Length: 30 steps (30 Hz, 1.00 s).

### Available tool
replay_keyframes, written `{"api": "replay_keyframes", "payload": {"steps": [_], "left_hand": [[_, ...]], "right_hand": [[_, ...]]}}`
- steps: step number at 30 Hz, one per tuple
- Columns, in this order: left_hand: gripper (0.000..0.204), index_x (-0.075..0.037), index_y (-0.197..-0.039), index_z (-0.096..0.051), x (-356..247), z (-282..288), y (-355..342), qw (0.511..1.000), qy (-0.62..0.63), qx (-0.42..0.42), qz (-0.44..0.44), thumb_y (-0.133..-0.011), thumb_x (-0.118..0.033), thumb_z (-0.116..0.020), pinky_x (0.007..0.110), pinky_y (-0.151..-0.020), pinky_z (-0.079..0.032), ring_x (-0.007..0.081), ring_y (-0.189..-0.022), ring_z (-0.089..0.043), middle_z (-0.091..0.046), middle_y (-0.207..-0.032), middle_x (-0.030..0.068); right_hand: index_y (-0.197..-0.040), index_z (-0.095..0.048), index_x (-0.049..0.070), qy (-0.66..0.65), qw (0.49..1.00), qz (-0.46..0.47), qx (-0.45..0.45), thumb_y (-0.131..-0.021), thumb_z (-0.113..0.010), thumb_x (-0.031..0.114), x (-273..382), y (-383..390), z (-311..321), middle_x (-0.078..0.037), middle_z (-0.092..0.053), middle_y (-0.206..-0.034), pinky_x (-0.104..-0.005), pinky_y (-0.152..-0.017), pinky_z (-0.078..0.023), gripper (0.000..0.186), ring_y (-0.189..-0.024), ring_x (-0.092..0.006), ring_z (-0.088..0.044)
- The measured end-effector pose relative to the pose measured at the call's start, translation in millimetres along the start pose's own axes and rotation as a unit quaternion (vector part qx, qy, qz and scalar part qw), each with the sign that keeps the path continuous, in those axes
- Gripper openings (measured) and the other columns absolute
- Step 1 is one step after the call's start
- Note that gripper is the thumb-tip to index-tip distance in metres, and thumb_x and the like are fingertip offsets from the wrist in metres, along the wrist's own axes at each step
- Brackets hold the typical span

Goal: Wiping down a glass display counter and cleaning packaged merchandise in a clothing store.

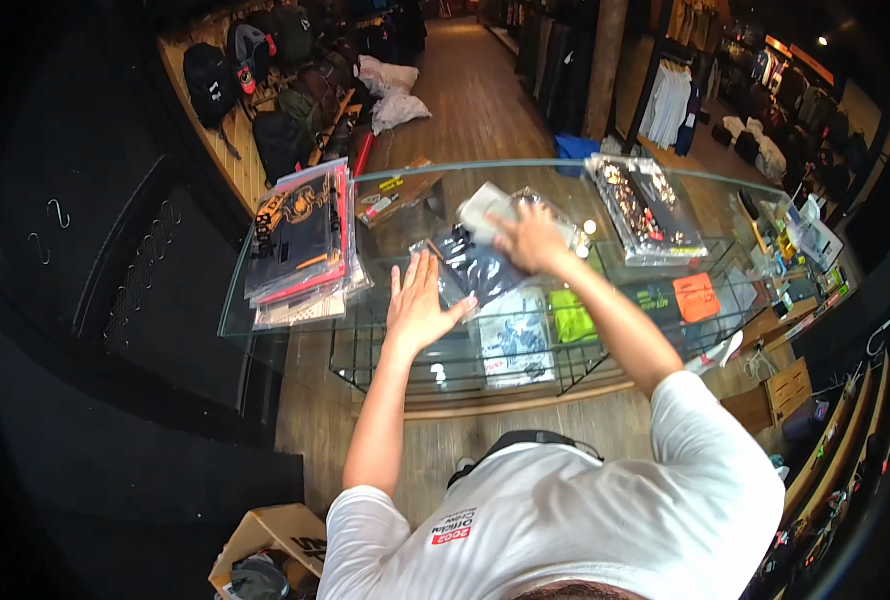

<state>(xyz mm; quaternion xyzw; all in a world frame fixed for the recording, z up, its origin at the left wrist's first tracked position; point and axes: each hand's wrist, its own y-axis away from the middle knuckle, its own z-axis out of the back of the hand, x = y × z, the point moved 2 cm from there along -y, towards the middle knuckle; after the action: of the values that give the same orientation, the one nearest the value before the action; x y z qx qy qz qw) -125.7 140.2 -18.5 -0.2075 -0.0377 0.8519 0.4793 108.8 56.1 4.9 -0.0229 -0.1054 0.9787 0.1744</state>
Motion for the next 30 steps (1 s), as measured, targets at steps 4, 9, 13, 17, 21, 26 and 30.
{"api": "replay_keyframes", "payload": {"steps": [4, 9, 13, 17, 21, 26, 30], "left_hand": [[0.111, 0.012, -0.152, -0.03, -5, 2, -2, 1.0, -0.002, -0.016, 0.007, -0.083, -0.069, -0.063, 0.045, -0.127, -0.005, 0.031, -0.155, -0.02, -0.028, -0.162, 0.0265], [0.116, 0.014, -0.151, -0.029, 4, 2, -3, 0.993, -0.044, 0.104, 0.025, -0.081, -0.07, -0.066, 0.044, -0.128, -0.007, 0.0328, -0.156, -0.016, -0.024, -0.162, 0.0297], [0.117, 0.013, -0.151, -0.029, 10, 1, 5, 0.998, -0.029, 0.0, 0.058, -0.081, -0.073, -0.063, 0.045, -0.127, -0.007, 0.0335, -0.156, -0.015, -0.023, -0.163, 0.0284], [0.122, 0.013, -0.153, -0.025, -16, -4, -15, 0.999, -0.017, -0.001, 0.05, -0.079, -0.077, -0.061, 0.047, -0.127, -0.004, 0.0371, -0.156, -0.012, -0.02, -0.165, 0.0263], [0.122, 0.013, -0.152, -0.028, -26, -17, -17, 0.999, -0.022, -0.017, 0.033, -0.079, -0.08, -0.056, 0.051, -0.126, -0.002, 0.0381, -0.155, -0.015, -0.023, -0.164, 0.0259], [0.117, 0.015, -0.148, -0.034, -7, -15, 0, 0.993, -0.038, 0.057, 0.094, -0.082, -0.08, -0.052, 0.058, -0.124, 0.001, 0.0399, -0.154, -0.018, -0.03, -0.161, 0.027], [0.121, 0.016, -0.149, -0.031, -10, -15, 4, 0.992, -0.058, -0.056, 0.102, -0.08, -0.08, -0.055, 0.055, -0.125, -0.001, 0.0415, -0.153, -0.018, -0.028, -0.161, 0.029]], "right_hand": [[-0.139, -0.06, 0.02, -0.028, 0.992, -0.057, -0.108, -0.096, -0.06, 0.036, -17, -37, -13, -0.024, -0.056, -0.123, -0.045, -0.091, -0.051, 0.046, -0.112, -0.0399, -0.056], [-0.131, -0.067, 0.021, -0.157, 0.976, 0.121, -0.087, -0.092, -0.064, 0.031, 109, -3, -17, -0.021, -0.059, -0.122, -0.05, -0.097, -0.046, 0.041, -0.117, -0.0364, -0.058], [-0.129, -0.068, 0.023, -0.032, 0.994, 0.011, -0.1, -0.094, -0.059, 0.031, 38, -55, -18, -0.018, -0.058, -0.115, -0.0482, -0.089, -0.046, 0.037, -0.106, -0.0354, -0.054], [-0.131, -0.066, 0.02, -0.006, 0.987, -0.087, -0.135, -0.094, -0.058, 0.024, -90, -83, -14, -0.02, -0.055, -0.125, -0.0472, -0.095, -0.046, 0.038, -0.116, -0.0364, -0.053], [-0.115, -0.066, 0.006, -0.023, 0.964, -0.138, -0.228, -0.092, -0.057, 0.017, -83, -68, -23, -0.024, -0.056, -0.118, -0.0513, -0.089, -0.049, 0.027, -0.107, -0.0419, -0.056], [-0.124, -0.068, 0.015, -0.212, 0.938, 0.252, -0.107, -0.09, -0.066, 0.028, 92, 6, -19, -0.02, -0.056, -0.103, -0.0487, -0.081, -0.046, 0.036, -0.093, -0.0381, -0.056], [-0.133, -0.065, 0.029, -0.13, 0.974, 0.141, -0.123, -0.088, -0.071, 0.024, 59, 4, -6, -0.021, -0.056, -0.108, -0.048, -0.088, -0.049, 0.046, -0.102, -0.0386, -0.057]]}}
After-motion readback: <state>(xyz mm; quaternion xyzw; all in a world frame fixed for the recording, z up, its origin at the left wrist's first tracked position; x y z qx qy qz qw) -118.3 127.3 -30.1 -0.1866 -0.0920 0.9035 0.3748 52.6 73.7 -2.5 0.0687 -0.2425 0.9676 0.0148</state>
